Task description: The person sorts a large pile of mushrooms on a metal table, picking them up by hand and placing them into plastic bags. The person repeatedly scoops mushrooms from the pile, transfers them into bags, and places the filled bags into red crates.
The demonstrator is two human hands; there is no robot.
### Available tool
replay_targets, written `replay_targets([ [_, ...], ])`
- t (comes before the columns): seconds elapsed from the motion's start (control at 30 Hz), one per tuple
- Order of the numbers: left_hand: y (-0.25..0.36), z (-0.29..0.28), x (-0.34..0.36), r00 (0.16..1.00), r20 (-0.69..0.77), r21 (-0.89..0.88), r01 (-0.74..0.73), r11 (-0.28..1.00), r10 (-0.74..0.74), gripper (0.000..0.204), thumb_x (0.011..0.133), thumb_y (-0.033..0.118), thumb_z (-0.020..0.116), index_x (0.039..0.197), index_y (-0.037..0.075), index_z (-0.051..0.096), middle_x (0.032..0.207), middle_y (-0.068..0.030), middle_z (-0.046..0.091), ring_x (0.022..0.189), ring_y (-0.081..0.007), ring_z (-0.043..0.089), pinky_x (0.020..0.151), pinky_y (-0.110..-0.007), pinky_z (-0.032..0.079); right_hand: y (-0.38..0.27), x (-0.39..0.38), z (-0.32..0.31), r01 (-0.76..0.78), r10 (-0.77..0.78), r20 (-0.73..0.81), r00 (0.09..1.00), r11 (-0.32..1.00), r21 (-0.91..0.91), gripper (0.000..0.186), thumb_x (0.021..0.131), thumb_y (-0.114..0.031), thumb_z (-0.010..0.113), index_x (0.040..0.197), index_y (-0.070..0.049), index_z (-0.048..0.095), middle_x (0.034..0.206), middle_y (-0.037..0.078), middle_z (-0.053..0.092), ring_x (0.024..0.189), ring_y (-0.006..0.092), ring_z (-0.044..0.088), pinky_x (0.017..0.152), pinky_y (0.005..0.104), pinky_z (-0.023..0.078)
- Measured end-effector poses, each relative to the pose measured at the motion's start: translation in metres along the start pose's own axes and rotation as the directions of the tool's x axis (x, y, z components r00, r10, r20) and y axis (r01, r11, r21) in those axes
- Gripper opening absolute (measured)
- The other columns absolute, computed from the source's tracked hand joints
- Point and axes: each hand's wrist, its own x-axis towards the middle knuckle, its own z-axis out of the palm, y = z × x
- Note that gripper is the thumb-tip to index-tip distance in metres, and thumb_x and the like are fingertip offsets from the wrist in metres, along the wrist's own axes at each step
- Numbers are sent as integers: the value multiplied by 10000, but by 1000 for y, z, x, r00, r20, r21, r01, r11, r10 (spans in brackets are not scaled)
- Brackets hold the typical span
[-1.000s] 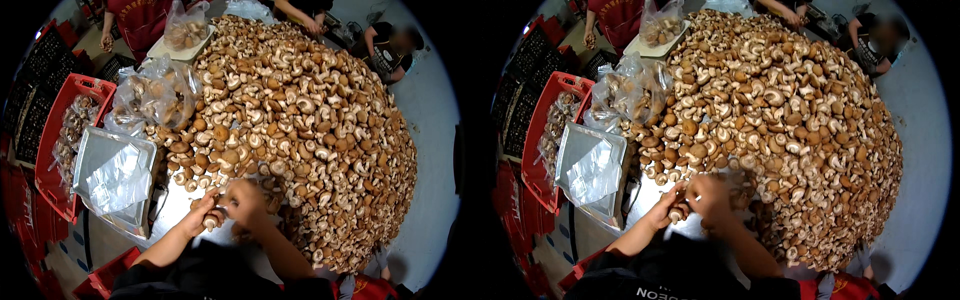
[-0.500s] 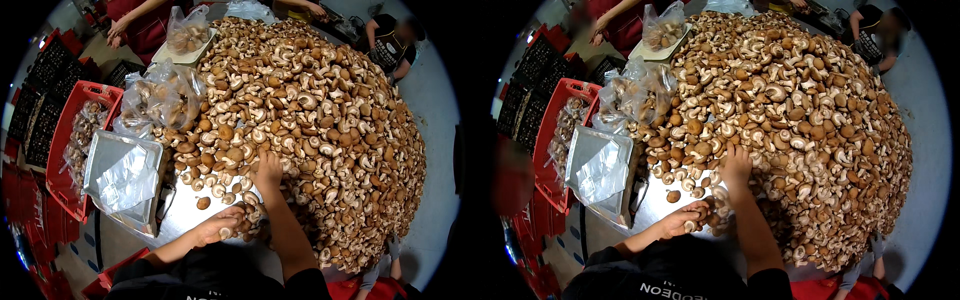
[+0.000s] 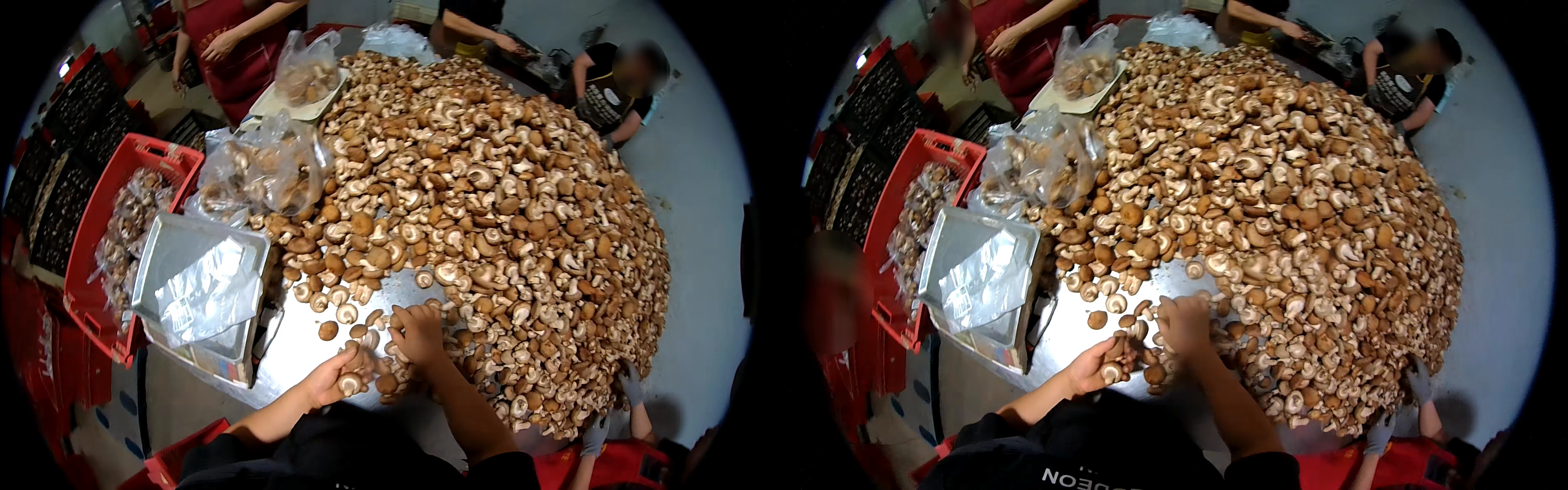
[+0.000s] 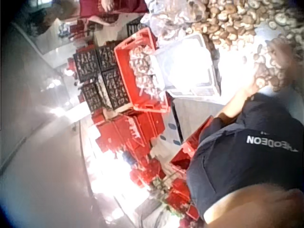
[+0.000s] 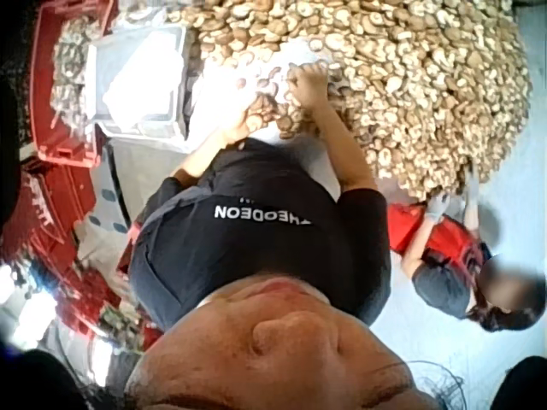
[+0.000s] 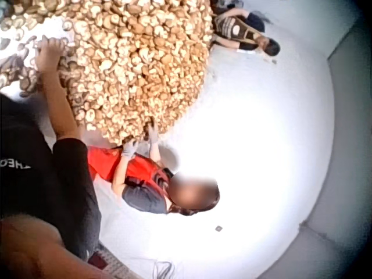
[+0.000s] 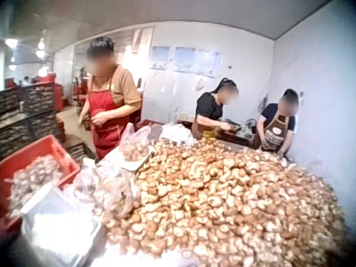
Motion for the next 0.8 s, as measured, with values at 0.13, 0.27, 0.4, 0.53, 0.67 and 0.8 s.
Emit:
replay_targets([
  [0.13, 11, -19, -14, 997, 78, 2, -15, 1000, 14, 503, 918, 525, 381, 995, 54, 538, 980, -105, 543, 826, -238, 524, 631, -359, 484, -22, 4, -30, -359, 344, 143, 928, 928, 95, 451, 661, -234, 718, 1040, -22, 597, 901, 129, 600, 891, 309, 531, 796, 435, 416],
  [0.27, 25, -12, -16, 985, 147, -173, 120, 978, -95, 622, 889, 612, 342, 995, 30, 535, 1013, -133, 544, 833, -260, 514, 625, -352, 472, -24, -16, -11, -272, 253, 321, 912, 962, 16, 451, 731, -283, 665, 1097, -31, 584, 991, 138, 605, 975, 314, 528, 844, 439, 407],
  [0.4, 24, 1, -8, 954, 227, -238, 247, 939, -194, 626, 881, 613, 360, 1039, 38, 546, 1039, -142, 578, 814, -255, 542, 624, -358, 484, -25, -7, -11, -464, 343, 341, 875, 795, 391, 472, 780, -309, 650, 1155, -35, 562, 1082, 158, 587, 1006, 317, 548, 874, 393, 433],
  [0.53, 3, 8, 7, 852, 156, -186, 523, 832, -500, 527, 920, 507, 381, 1123, 45, 532, 1001, -130, 590, 808, -222, 556, 637, -324, 471, -13, 8, -23, -541, 481, 248, 841, 758, 364, 412, 796, -239, 651, 1151, -49, 567, 1096, 161, 578, 1021, 325, 563, 852, 378, 458],
  [0.67, 8, 12, 27, 758, 281, 184, 559, 808, -588, 490, 936, 447, 375, 1191, 54, 516, 972, -130, 573, 817, -228, 569, 639, -294, 452, 10, 18, -38, -519, 459, 316, 831, 843, 139, 404, 787, -220, 651, 1147, -53, 576, 1104, 160, 579, 992, 329, 581, 818, 384, 477],
  [0.8, 41, 41, 54, 896, 427, 683, -228, 693, -125, 392, 915, 366, 441, 1149, 63, 525, 886, -84, 579, 765, -199, 575, 623, -289, 464, 26, 60, -64, -485, 444, 343, 828, 874, 38, 338, 734, -182, 655, 1030, -26, 609, 1012, 177, 600, 953, 360, 563, 841, 423, 452],
])
